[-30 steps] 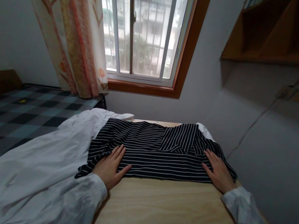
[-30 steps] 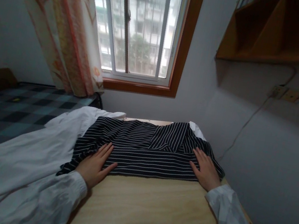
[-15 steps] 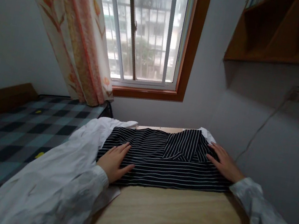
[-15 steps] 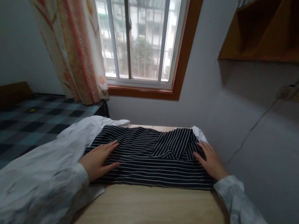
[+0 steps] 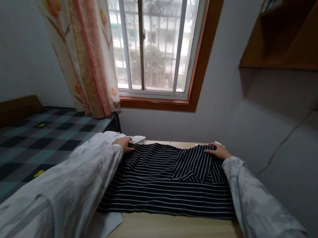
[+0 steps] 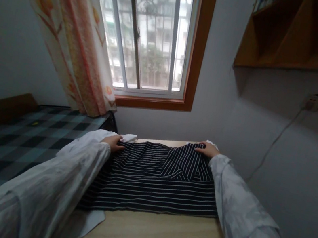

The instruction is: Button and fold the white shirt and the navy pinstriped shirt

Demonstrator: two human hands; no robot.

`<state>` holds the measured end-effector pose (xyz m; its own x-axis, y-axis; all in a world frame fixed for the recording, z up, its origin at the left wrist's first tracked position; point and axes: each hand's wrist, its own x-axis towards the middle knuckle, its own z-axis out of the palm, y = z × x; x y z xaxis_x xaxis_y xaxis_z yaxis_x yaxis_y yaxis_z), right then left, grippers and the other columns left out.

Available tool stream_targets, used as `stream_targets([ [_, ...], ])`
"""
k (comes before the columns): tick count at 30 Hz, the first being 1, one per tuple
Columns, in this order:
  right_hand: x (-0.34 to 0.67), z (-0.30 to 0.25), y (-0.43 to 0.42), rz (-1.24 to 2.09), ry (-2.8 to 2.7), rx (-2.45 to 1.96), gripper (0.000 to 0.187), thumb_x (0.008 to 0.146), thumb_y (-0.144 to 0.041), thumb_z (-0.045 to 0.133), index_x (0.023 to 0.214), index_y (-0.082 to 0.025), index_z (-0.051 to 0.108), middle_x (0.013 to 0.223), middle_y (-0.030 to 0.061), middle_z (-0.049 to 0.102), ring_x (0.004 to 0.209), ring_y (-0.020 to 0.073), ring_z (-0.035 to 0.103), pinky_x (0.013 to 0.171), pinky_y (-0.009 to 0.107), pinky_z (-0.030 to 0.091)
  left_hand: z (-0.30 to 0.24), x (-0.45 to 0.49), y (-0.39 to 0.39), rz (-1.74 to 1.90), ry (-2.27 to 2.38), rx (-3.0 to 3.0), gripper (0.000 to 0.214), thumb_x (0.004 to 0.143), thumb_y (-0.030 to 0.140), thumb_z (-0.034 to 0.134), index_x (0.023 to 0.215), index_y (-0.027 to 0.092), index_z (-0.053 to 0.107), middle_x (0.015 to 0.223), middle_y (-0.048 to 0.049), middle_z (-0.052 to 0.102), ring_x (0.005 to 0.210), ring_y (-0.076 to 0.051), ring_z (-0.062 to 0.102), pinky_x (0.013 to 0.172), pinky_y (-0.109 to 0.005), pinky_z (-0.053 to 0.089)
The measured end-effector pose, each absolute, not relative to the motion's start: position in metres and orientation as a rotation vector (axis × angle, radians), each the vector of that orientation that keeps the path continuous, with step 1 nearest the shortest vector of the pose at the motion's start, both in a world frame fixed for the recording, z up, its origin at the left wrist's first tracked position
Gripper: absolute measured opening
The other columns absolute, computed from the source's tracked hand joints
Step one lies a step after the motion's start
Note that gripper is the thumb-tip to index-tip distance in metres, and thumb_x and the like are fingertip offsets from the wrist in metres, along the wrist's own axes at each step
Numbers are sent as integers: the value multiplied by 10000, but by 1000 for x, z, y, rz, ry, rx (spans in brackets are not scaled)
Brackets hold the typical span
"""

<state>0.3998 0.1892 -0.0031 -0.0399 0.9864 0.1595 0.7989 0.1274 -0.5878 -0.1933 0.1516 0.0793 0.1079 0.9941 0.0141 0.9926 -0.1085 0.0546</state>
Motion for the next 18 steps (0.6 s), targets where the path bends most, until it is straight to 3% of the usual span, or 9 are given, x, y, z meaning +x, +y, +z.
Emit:
stream_targets([
  [4,408,-1,192,505,-1915,-1565,464,762,-631,818,959,-210,812,886,89,799,840,273,752,826,410,624,78,-214,159,127,2003,2308,396,775,521,734,1015,208,772,1048,-99,820,1012,-301,751,861,-337,563],
  [10,425,10,174,587,-1844,-1429,360,780,-531,784,936,-207,785,923,92,802,869,282,736,869,439,603,80,-255,158,480,1766,2356,414,757,603,661,889,219,738,843,-38,759,879,-262,697,817,-336,542],
  [14,432,12,153,551,-1813,-1451,248,746,-454,755,813,-215,755,815,64,771,808,273,708,863,444,585,79,-266,145,570,1672,2386,389,791,568,624,922,214,721,938,-54,742,957,-254,679,933,-357,539],
  [18,435,14,131,342,-1872,-1381,154,744,-354,644,765,-231,734,866,58,784,908,283,710,946,457,557,84,-259,128,602,1554,2480,368,817,538,607,934,206,715,1064,-98,717,1055,-270,670,1032,-388,526],
])
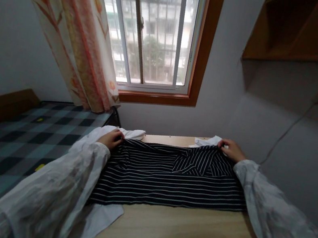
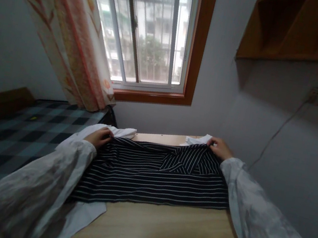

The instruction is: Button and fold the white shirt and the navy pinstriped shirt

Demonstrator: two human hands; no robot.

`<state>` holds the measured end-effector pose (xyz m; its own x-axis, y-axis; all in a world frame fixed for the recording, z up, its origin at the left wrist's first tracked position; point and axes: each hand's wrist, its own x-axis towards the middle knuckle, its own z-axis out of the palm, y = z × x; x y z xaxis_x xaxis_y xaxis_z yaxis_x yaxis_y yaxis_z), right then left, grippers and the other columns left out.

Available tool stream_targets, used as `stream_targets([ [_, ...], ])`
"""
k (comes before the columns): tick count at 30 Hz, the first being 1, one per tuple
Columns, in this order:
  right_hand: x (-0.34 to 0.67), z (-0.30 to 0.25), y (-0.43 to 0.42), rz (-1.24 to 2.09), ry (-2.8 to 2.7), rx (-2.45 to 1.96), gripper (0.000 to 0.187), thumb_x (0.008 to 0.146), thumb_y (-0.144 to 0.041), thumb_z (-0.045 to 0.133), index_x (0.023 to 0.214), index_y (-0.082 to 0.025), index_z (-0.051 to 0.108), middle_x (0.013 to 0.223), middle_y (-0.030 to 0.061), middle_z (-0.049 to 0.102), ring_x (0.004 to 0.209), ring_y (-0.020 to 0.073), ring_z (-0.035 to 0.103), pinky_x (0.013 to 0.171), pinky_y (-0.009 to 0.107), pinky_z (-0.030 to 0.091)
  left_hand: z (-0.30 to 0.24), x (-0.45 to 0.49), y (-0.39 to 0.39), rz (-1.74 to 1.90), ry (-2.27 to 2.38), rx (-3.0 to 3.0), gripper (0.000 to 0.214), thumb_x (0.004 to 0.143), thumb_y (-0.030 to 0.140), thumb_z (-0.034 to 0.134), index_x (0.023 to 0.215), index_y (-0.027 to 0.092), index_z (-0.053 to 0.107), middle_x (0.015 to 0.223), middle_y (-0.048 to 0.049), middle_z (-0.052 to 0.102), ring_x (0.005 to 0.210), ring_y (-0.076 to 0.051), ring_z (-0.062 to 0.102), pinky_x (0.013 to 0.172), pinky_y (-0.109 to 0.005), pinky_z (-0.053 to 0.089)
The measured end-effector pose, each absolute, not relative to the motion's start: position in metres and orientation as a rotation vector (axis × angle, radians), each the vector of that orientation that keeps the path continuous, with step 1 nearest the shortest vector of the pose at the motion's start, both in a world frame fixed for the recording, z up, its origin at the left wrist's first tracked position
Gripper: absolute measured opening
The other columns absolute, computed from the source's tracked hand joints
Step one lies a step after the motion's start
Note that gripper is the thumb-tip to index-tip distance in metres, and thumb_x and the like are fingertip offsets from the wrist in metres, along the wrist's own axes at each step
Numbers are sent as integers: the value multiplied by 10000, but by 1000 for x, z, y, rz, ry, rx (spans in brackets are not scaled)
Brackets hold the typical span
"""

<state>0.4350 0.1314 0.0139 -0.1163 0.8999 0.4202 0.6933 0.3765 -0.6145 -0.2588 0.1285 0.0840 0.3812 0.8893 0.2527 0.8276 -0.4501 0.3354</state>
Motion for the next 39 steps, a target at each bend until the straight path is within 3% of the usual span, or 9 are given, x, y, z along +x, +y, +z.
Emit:
stream_targets([
  [7,448,24,91,235,-1943,-1328,268,857,-426,672,1009,-254,812,1063,90,810,1054,329,722,1028,521,556,102,-258,88,614,1482,2342,457,830,646,632,960,215,713,1039,-84,795,1037,-285,721,993,-399,561],
  [10,451,30,74,194,-1903,-1322,296,890,-501,683,1000,-276,840,1070,97,821,1093,347,723,1062,549,553,107,-258,71,611,1412,2322,444,833,646,663,909,212,712,1023,-79,810,1023,-278,737,1008,-403,563],
  [15,453,33,45,272,-1905,-1299,319,927,-539,665,1013,-298,855,1132,84,834,1166,345,725,1143,552,522,100,-260,52,480,1265,2337,339,850,536,679,862,198,698,1030,-93,817,1009,-274,747,1005,-418,568],
  [19,449,29,23,269,-2059,-1302,262,927,-455,650,996,-287,838,1122,76,831,1152,333,722,1122,551,533,97,-255,44,233,1224,2511,200,777,397,673,835,208,703,1033,-87,812,1015,-288,737,1004,-426,549],
  [21,443,28,15,205,-2159,-1297,243,910,-395,661,1046,-274,823,1135,81,819,1148,330,712,1098,549,543,100,-240,39,202,1269,2648,221,764,374,672,921,228,728,1102,-71,800,1079,-299,719,1055,-437,517],
  [25,426,27,11,-10,-2307,-1266,385,883,-334,719,1255,-248,768,1265,108,771,1212,342,676,1119,562,517,100,-188,29,297,1222,2849,380,868,429,651,1189,233,703,1281,-96,742,1202,-315,674,1114,-458,477],
  [28,414,25,15,-124,-2409,-1256,322,919,-285,678,1222,-239,777,1201,113,774,1164,340,678,1079,552,523,84,-148,27,161,1158,2937,458,916,546,686,1243,225,688,1257,-123,732,1170,-331,684,1086,-465,492],
  [33,406,25,16,-176,-2405,-1273,268,926,-206,615,1118,-239,799,1062,112,776,1073,331,677,1005,522,544,58,-123,33,-30,1127,2972,177,1006,334,603,1104,240,717,1113,-103,751,1057,-291,720,977,-424,524],
  [39,423,20,-4,-263,-2343,-1300,315,981,-227,553,1189,-245,789,1113,133,772,1115,340,668,1049,541,530,65,-144,31,103,1040,3028,255,1099,341,474,1093,245,710,1079,-79,754,1027,-248,712,995,-400,508],
])
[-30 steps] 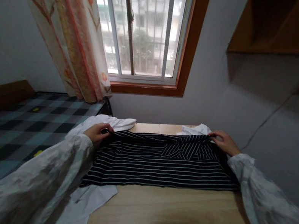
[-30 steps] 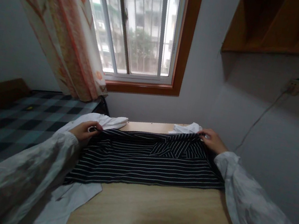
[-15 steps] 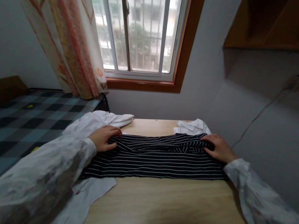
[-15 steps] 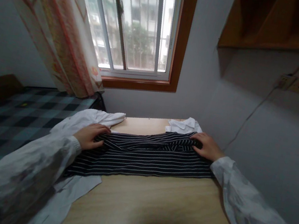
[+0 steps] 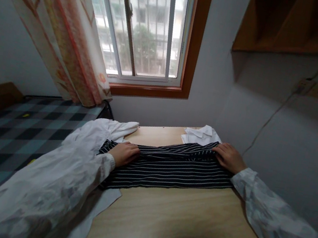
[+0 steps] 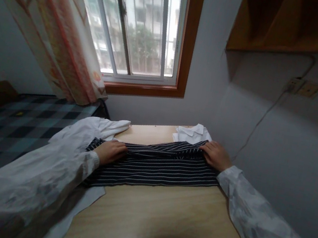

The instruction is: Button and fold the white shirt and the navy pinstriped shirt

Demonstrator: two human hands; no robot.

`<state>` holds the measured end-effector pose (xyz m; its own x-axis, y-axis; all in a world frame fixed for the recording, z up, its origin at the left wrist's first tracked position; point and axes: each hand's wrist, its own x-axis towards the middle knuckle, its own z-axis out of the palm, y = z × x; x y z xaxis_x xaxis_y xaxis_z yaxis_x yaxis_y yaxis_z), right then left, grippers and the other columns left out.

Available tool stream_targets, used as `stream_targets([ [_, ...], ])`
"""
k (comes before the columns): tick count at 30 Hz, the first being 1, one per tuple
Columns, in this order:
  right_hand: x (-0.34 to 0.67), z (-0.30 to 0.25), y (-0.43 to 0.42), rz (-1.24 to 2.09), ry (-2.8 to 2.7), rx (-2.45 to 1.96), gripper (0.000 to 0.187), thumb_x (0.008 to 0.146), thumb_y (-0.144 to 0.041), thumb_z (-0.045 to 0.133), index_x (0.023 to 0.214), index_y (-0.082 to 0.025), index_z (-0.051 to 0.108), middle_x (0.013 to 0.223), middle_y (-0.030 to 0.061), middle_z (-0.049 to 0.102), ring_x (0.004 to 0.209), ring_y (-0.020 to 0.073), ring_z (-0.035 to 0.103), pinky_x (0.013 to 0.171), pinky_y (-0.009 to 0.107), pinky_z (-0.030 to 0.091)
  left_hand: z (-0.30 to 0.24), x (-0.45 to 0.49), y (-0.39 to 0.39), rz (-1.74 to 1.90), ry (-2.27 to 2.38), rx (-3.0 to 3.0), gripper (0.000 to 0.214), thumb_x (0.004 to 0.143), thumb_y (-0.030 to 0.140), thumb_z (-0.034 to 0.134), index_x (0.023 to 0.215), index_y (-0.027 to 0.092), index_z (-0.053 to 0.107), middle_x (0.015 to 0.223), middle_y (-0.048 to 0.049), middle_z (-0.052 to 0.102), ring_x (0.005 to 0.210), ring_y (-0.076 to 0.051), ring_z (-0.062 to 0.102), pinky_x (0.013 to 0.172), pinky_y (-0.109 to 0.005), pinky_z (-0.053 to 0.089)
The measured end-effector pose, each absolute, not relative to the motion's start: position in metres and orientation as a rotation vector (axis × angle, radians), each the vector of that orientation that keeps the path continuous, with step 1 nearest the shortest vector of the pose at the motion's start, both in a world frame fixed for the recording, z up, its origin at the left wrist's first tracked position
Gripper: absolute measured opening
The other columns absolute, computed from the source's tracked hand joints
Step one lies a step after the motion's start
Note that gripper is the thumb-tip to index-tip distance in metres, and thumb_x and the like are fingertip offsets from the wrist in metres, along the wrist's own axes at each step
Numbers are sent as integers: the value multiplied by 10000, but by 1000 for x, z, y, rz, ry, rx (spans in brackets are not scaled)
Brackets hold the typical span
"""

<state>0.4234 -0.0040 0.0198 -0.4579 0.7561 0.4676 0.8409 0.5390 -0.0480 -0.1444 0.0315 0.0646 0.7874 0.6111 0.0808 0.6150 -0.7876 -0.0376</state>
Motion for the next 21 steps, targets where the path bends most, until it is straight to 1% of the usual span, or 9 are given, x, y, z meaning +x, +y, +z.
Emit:
stream_targets([
  [4,431,8,-20,-192,-2394,-1273,289,1003,-279,554,1142,-266,807,1105,129,783,1115,335,673,1052,546,543,60,-158,24,-30,-967,-2935,230,1069,357,514,1074,258,721,1084,-76,756,1026,-244,702,1000,-390,511],
  [8,428,8,-27,-130,-2526,-1168,266,977,-296,607,1140,-258,814,1196,123,777,1155,336,675,1060,542,548,56,-161,19,93,-970,-2976,204,1020,311,532,990,252,724,1026,-81,760,955,-251,712,950,-391,528],
  [10,425,13,-27,-127,-2559,-1148,267,973,-301,622,1148,-250,818,1205,124,772,1156,333,679,1068,537,542,60,-160,20,148,-984,-2971,164,967,278,566,972,244,726,1016,-90,765,955,-266,723,950,-408,532],
  [12,422,19,-26,-138,-2566,-1157,263,976,-294,619,1129,-240,826,1167,130,776,1124,328,689,1054,532,544,68,-158,21,238,-1025,-2926,146,904,252,614,982,239,737,1038,-100,775,993,-288,732,985,-434,530],
  [15,423,26,-26,-152,-2557,-1186,247,975,-270,613,1068,-242,840,1121,122,791,1095,316,705,1045,517,542,83,-153,17,434,-1170,-2789,174,843,235,669,990,212,757,1089,-117,793,1053,-306,736,1076,-469,508],
  [18,427,27,-33,-153,-2501,-1252,208,976,-324,651,1012,-253,843,1132,96,808,1104,316,714,1065,522,524,95,-145,3,590,-1332,-2625,236,819,278,717,1017,159,766,1137,-144,800,1131,-326,720,1140,-502,475],
  [21,431,17,-41,-123,-2267,-1417,258,1004,-412,629,1002,-251,831,1149,91,813,1094,317,727,1048,513,532,99,-126,-18,555,-1440,-2522,333,861,394,713,1079,149,771,1198,-182,791,1240,-385,683,1146,-553,475],
])
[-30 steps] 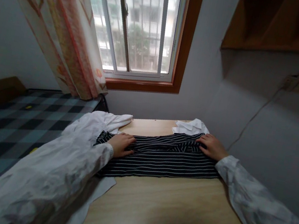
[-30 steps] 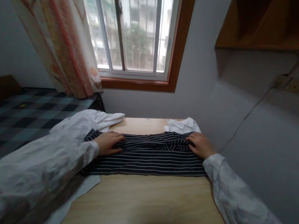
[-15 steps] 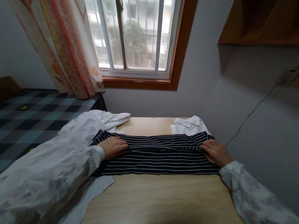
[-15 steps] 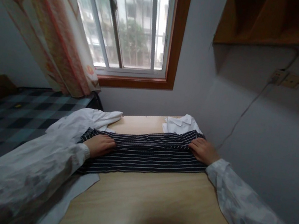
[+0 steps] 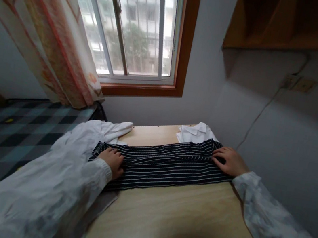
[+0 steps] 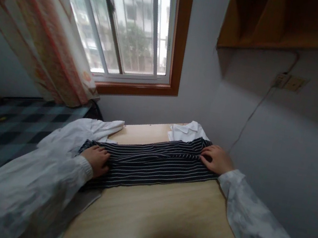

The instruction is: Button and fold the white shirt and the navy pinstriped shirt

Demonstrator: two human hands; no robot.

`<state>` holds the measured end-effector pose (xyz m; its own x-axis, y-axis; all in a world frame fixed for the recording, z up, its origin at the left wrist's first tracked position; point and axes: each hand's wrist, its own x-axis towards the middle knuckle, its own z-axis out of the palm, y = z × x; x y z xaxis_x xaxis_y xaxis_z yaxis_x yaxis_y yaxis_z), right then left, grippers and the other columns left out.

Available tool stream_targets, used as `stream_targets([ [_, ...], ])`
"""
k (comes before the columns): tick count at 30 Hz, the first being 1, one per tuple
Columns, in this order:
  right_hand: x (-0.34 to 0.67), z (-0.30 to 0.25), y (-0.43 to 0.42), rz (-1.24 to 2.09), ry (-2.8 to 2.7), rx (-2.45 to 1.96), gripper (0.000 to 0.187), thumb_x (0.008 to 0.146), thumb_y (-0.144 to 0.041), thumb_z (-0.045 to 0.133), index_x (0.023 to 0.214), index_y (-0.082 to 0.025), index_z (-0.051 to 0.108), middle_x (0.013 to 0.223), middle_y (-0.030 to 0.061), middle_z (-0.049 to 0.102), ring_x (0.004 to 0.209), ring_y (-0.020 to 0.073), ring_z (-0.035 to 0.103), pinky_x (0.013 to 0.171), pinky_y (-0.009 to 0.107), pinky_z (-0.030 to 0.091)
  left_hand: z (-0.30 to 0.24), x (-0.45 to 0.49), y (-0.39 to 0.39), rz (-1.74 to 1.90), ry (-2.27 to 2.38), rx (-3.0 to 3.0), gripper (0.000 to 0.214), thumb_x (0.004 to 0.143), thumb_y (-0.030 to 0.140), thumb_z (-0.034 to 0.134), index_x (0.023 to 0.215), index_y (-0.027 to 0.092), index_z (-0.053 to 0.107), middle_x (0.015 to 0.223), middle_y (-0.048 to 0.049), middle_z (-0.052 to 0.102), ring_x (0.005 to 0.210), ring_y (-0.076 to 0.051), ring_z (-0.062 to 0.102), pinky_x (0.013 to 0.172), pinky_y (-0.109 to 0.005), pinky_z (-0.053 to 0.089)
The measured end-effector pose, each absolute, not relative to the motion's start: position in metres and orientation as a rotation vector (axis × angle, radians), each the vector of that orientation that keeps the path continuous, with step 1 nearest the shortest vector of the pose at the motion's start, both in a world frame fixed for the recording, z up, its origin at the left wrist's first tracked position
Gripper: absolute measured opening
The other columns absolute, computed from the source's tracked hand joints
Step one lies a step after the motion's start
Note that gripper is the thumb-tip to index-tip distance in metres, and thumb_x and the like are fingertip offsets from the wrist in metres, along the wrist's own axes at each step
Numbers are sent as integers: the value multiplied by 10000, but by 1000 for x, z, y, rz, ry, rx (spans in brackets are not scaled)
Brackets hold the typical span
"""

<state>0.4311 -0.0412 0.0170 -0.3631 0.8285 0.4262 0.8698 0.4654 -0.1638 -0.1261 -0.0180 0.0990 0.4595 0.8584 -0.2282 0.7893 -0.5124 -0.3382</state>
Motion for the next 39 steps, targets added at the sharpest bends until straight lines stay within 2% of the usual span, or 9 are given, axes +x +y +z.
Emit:
stream_targets([
  [4,424,-12,-35,50,-1629,-1758,412,973,-567,617,1104,-215,784,1091,129,808,970,308,750,882,448,586,85,-77,-40,59,-1222,-2688,525,985,471,612,1398,155,683,1559,-171,626,1472,-362,549,1303,-554,338],
  [8,412,-37,-10,252,-1300,-1893,538,837,-742,668,922,-216,734,896,111,782,806,281,720,762,397,563,46,-28,-43,-347,-1134,-2847,676,1073,562,504,1623,168,484,1737,-130,428,1587,-300,433,1352,-513,290],
  [11,408,-46,2,198,-1281,-1856,560,841,-785,598,839,-232,685,849,110,760,792,283,698,760,394,542,14,-15,-38,-467,-1194,-2901,711,1092,580,479,1677,183,407,1759,-132,386,1618,-294,390,1347,-525,306],
  [20,395,-42,7,59,-1175,-1823,694,922,-878,429,988,-238,689,842,130,757,768,300,676,730,384,485,-6,-20,-35,-491,-1318,-2891,795,1063,670,494,1690,193,387,1758,-134,386,1645,-323,335,1353,-578,278],
  [27,400,-25,-11,-202,-1415,-1718,652,908,-840,549,893,-209,712,931,136,707,863,285,651,824,400,512,-3,-20,-39,-643,-1276,-2904,632,1062,518,570,1610,215,487,1681,-129,505,1565,-316,465,1330,-569,345],
  [30,407,-23,-17,-36,-1417,-1752,652,873,-838,587,870,-203,733,777,82,683,732,244,630,701,359,488,-5,-21,-37,-685,-1255,-2905,627,1051,492,592,1609,227,482,1663,-129,523,1549,-321,483,1320,-577,363],
  [34,406,-23,-20,351,-1353,-1794,684,784,-890,646,770,-209,705,504,0,562,495,171,493,515,301,372,-7,-22,-36,-678,-1243,-2908,611,1054,479,587,1600,223,482,1661,-130,524,1552,-320,480,1319,-579,365],
  [37,402,-22,-20,502,-1262,-1726,673,799,-885,650,813,-212,680,554,25,663,425,149,472,449,285,345,-5,-22,-37,-662,-1249,-2909,601,1060,478,578,1591,212,483,1666,-132,518,1556,-313,475,1322,-574,357],
  [39,400,-22,-19,534,-1133,-1632,659,814,-871,650,924,-221,667,685,47,743,433,159,543,441,284,385,-3,-21,-38,-644,-1259,-2911,601,1059,476,581,1587,204,487,1668,-131,516,1559,-304,471,1328,-563,350],
])
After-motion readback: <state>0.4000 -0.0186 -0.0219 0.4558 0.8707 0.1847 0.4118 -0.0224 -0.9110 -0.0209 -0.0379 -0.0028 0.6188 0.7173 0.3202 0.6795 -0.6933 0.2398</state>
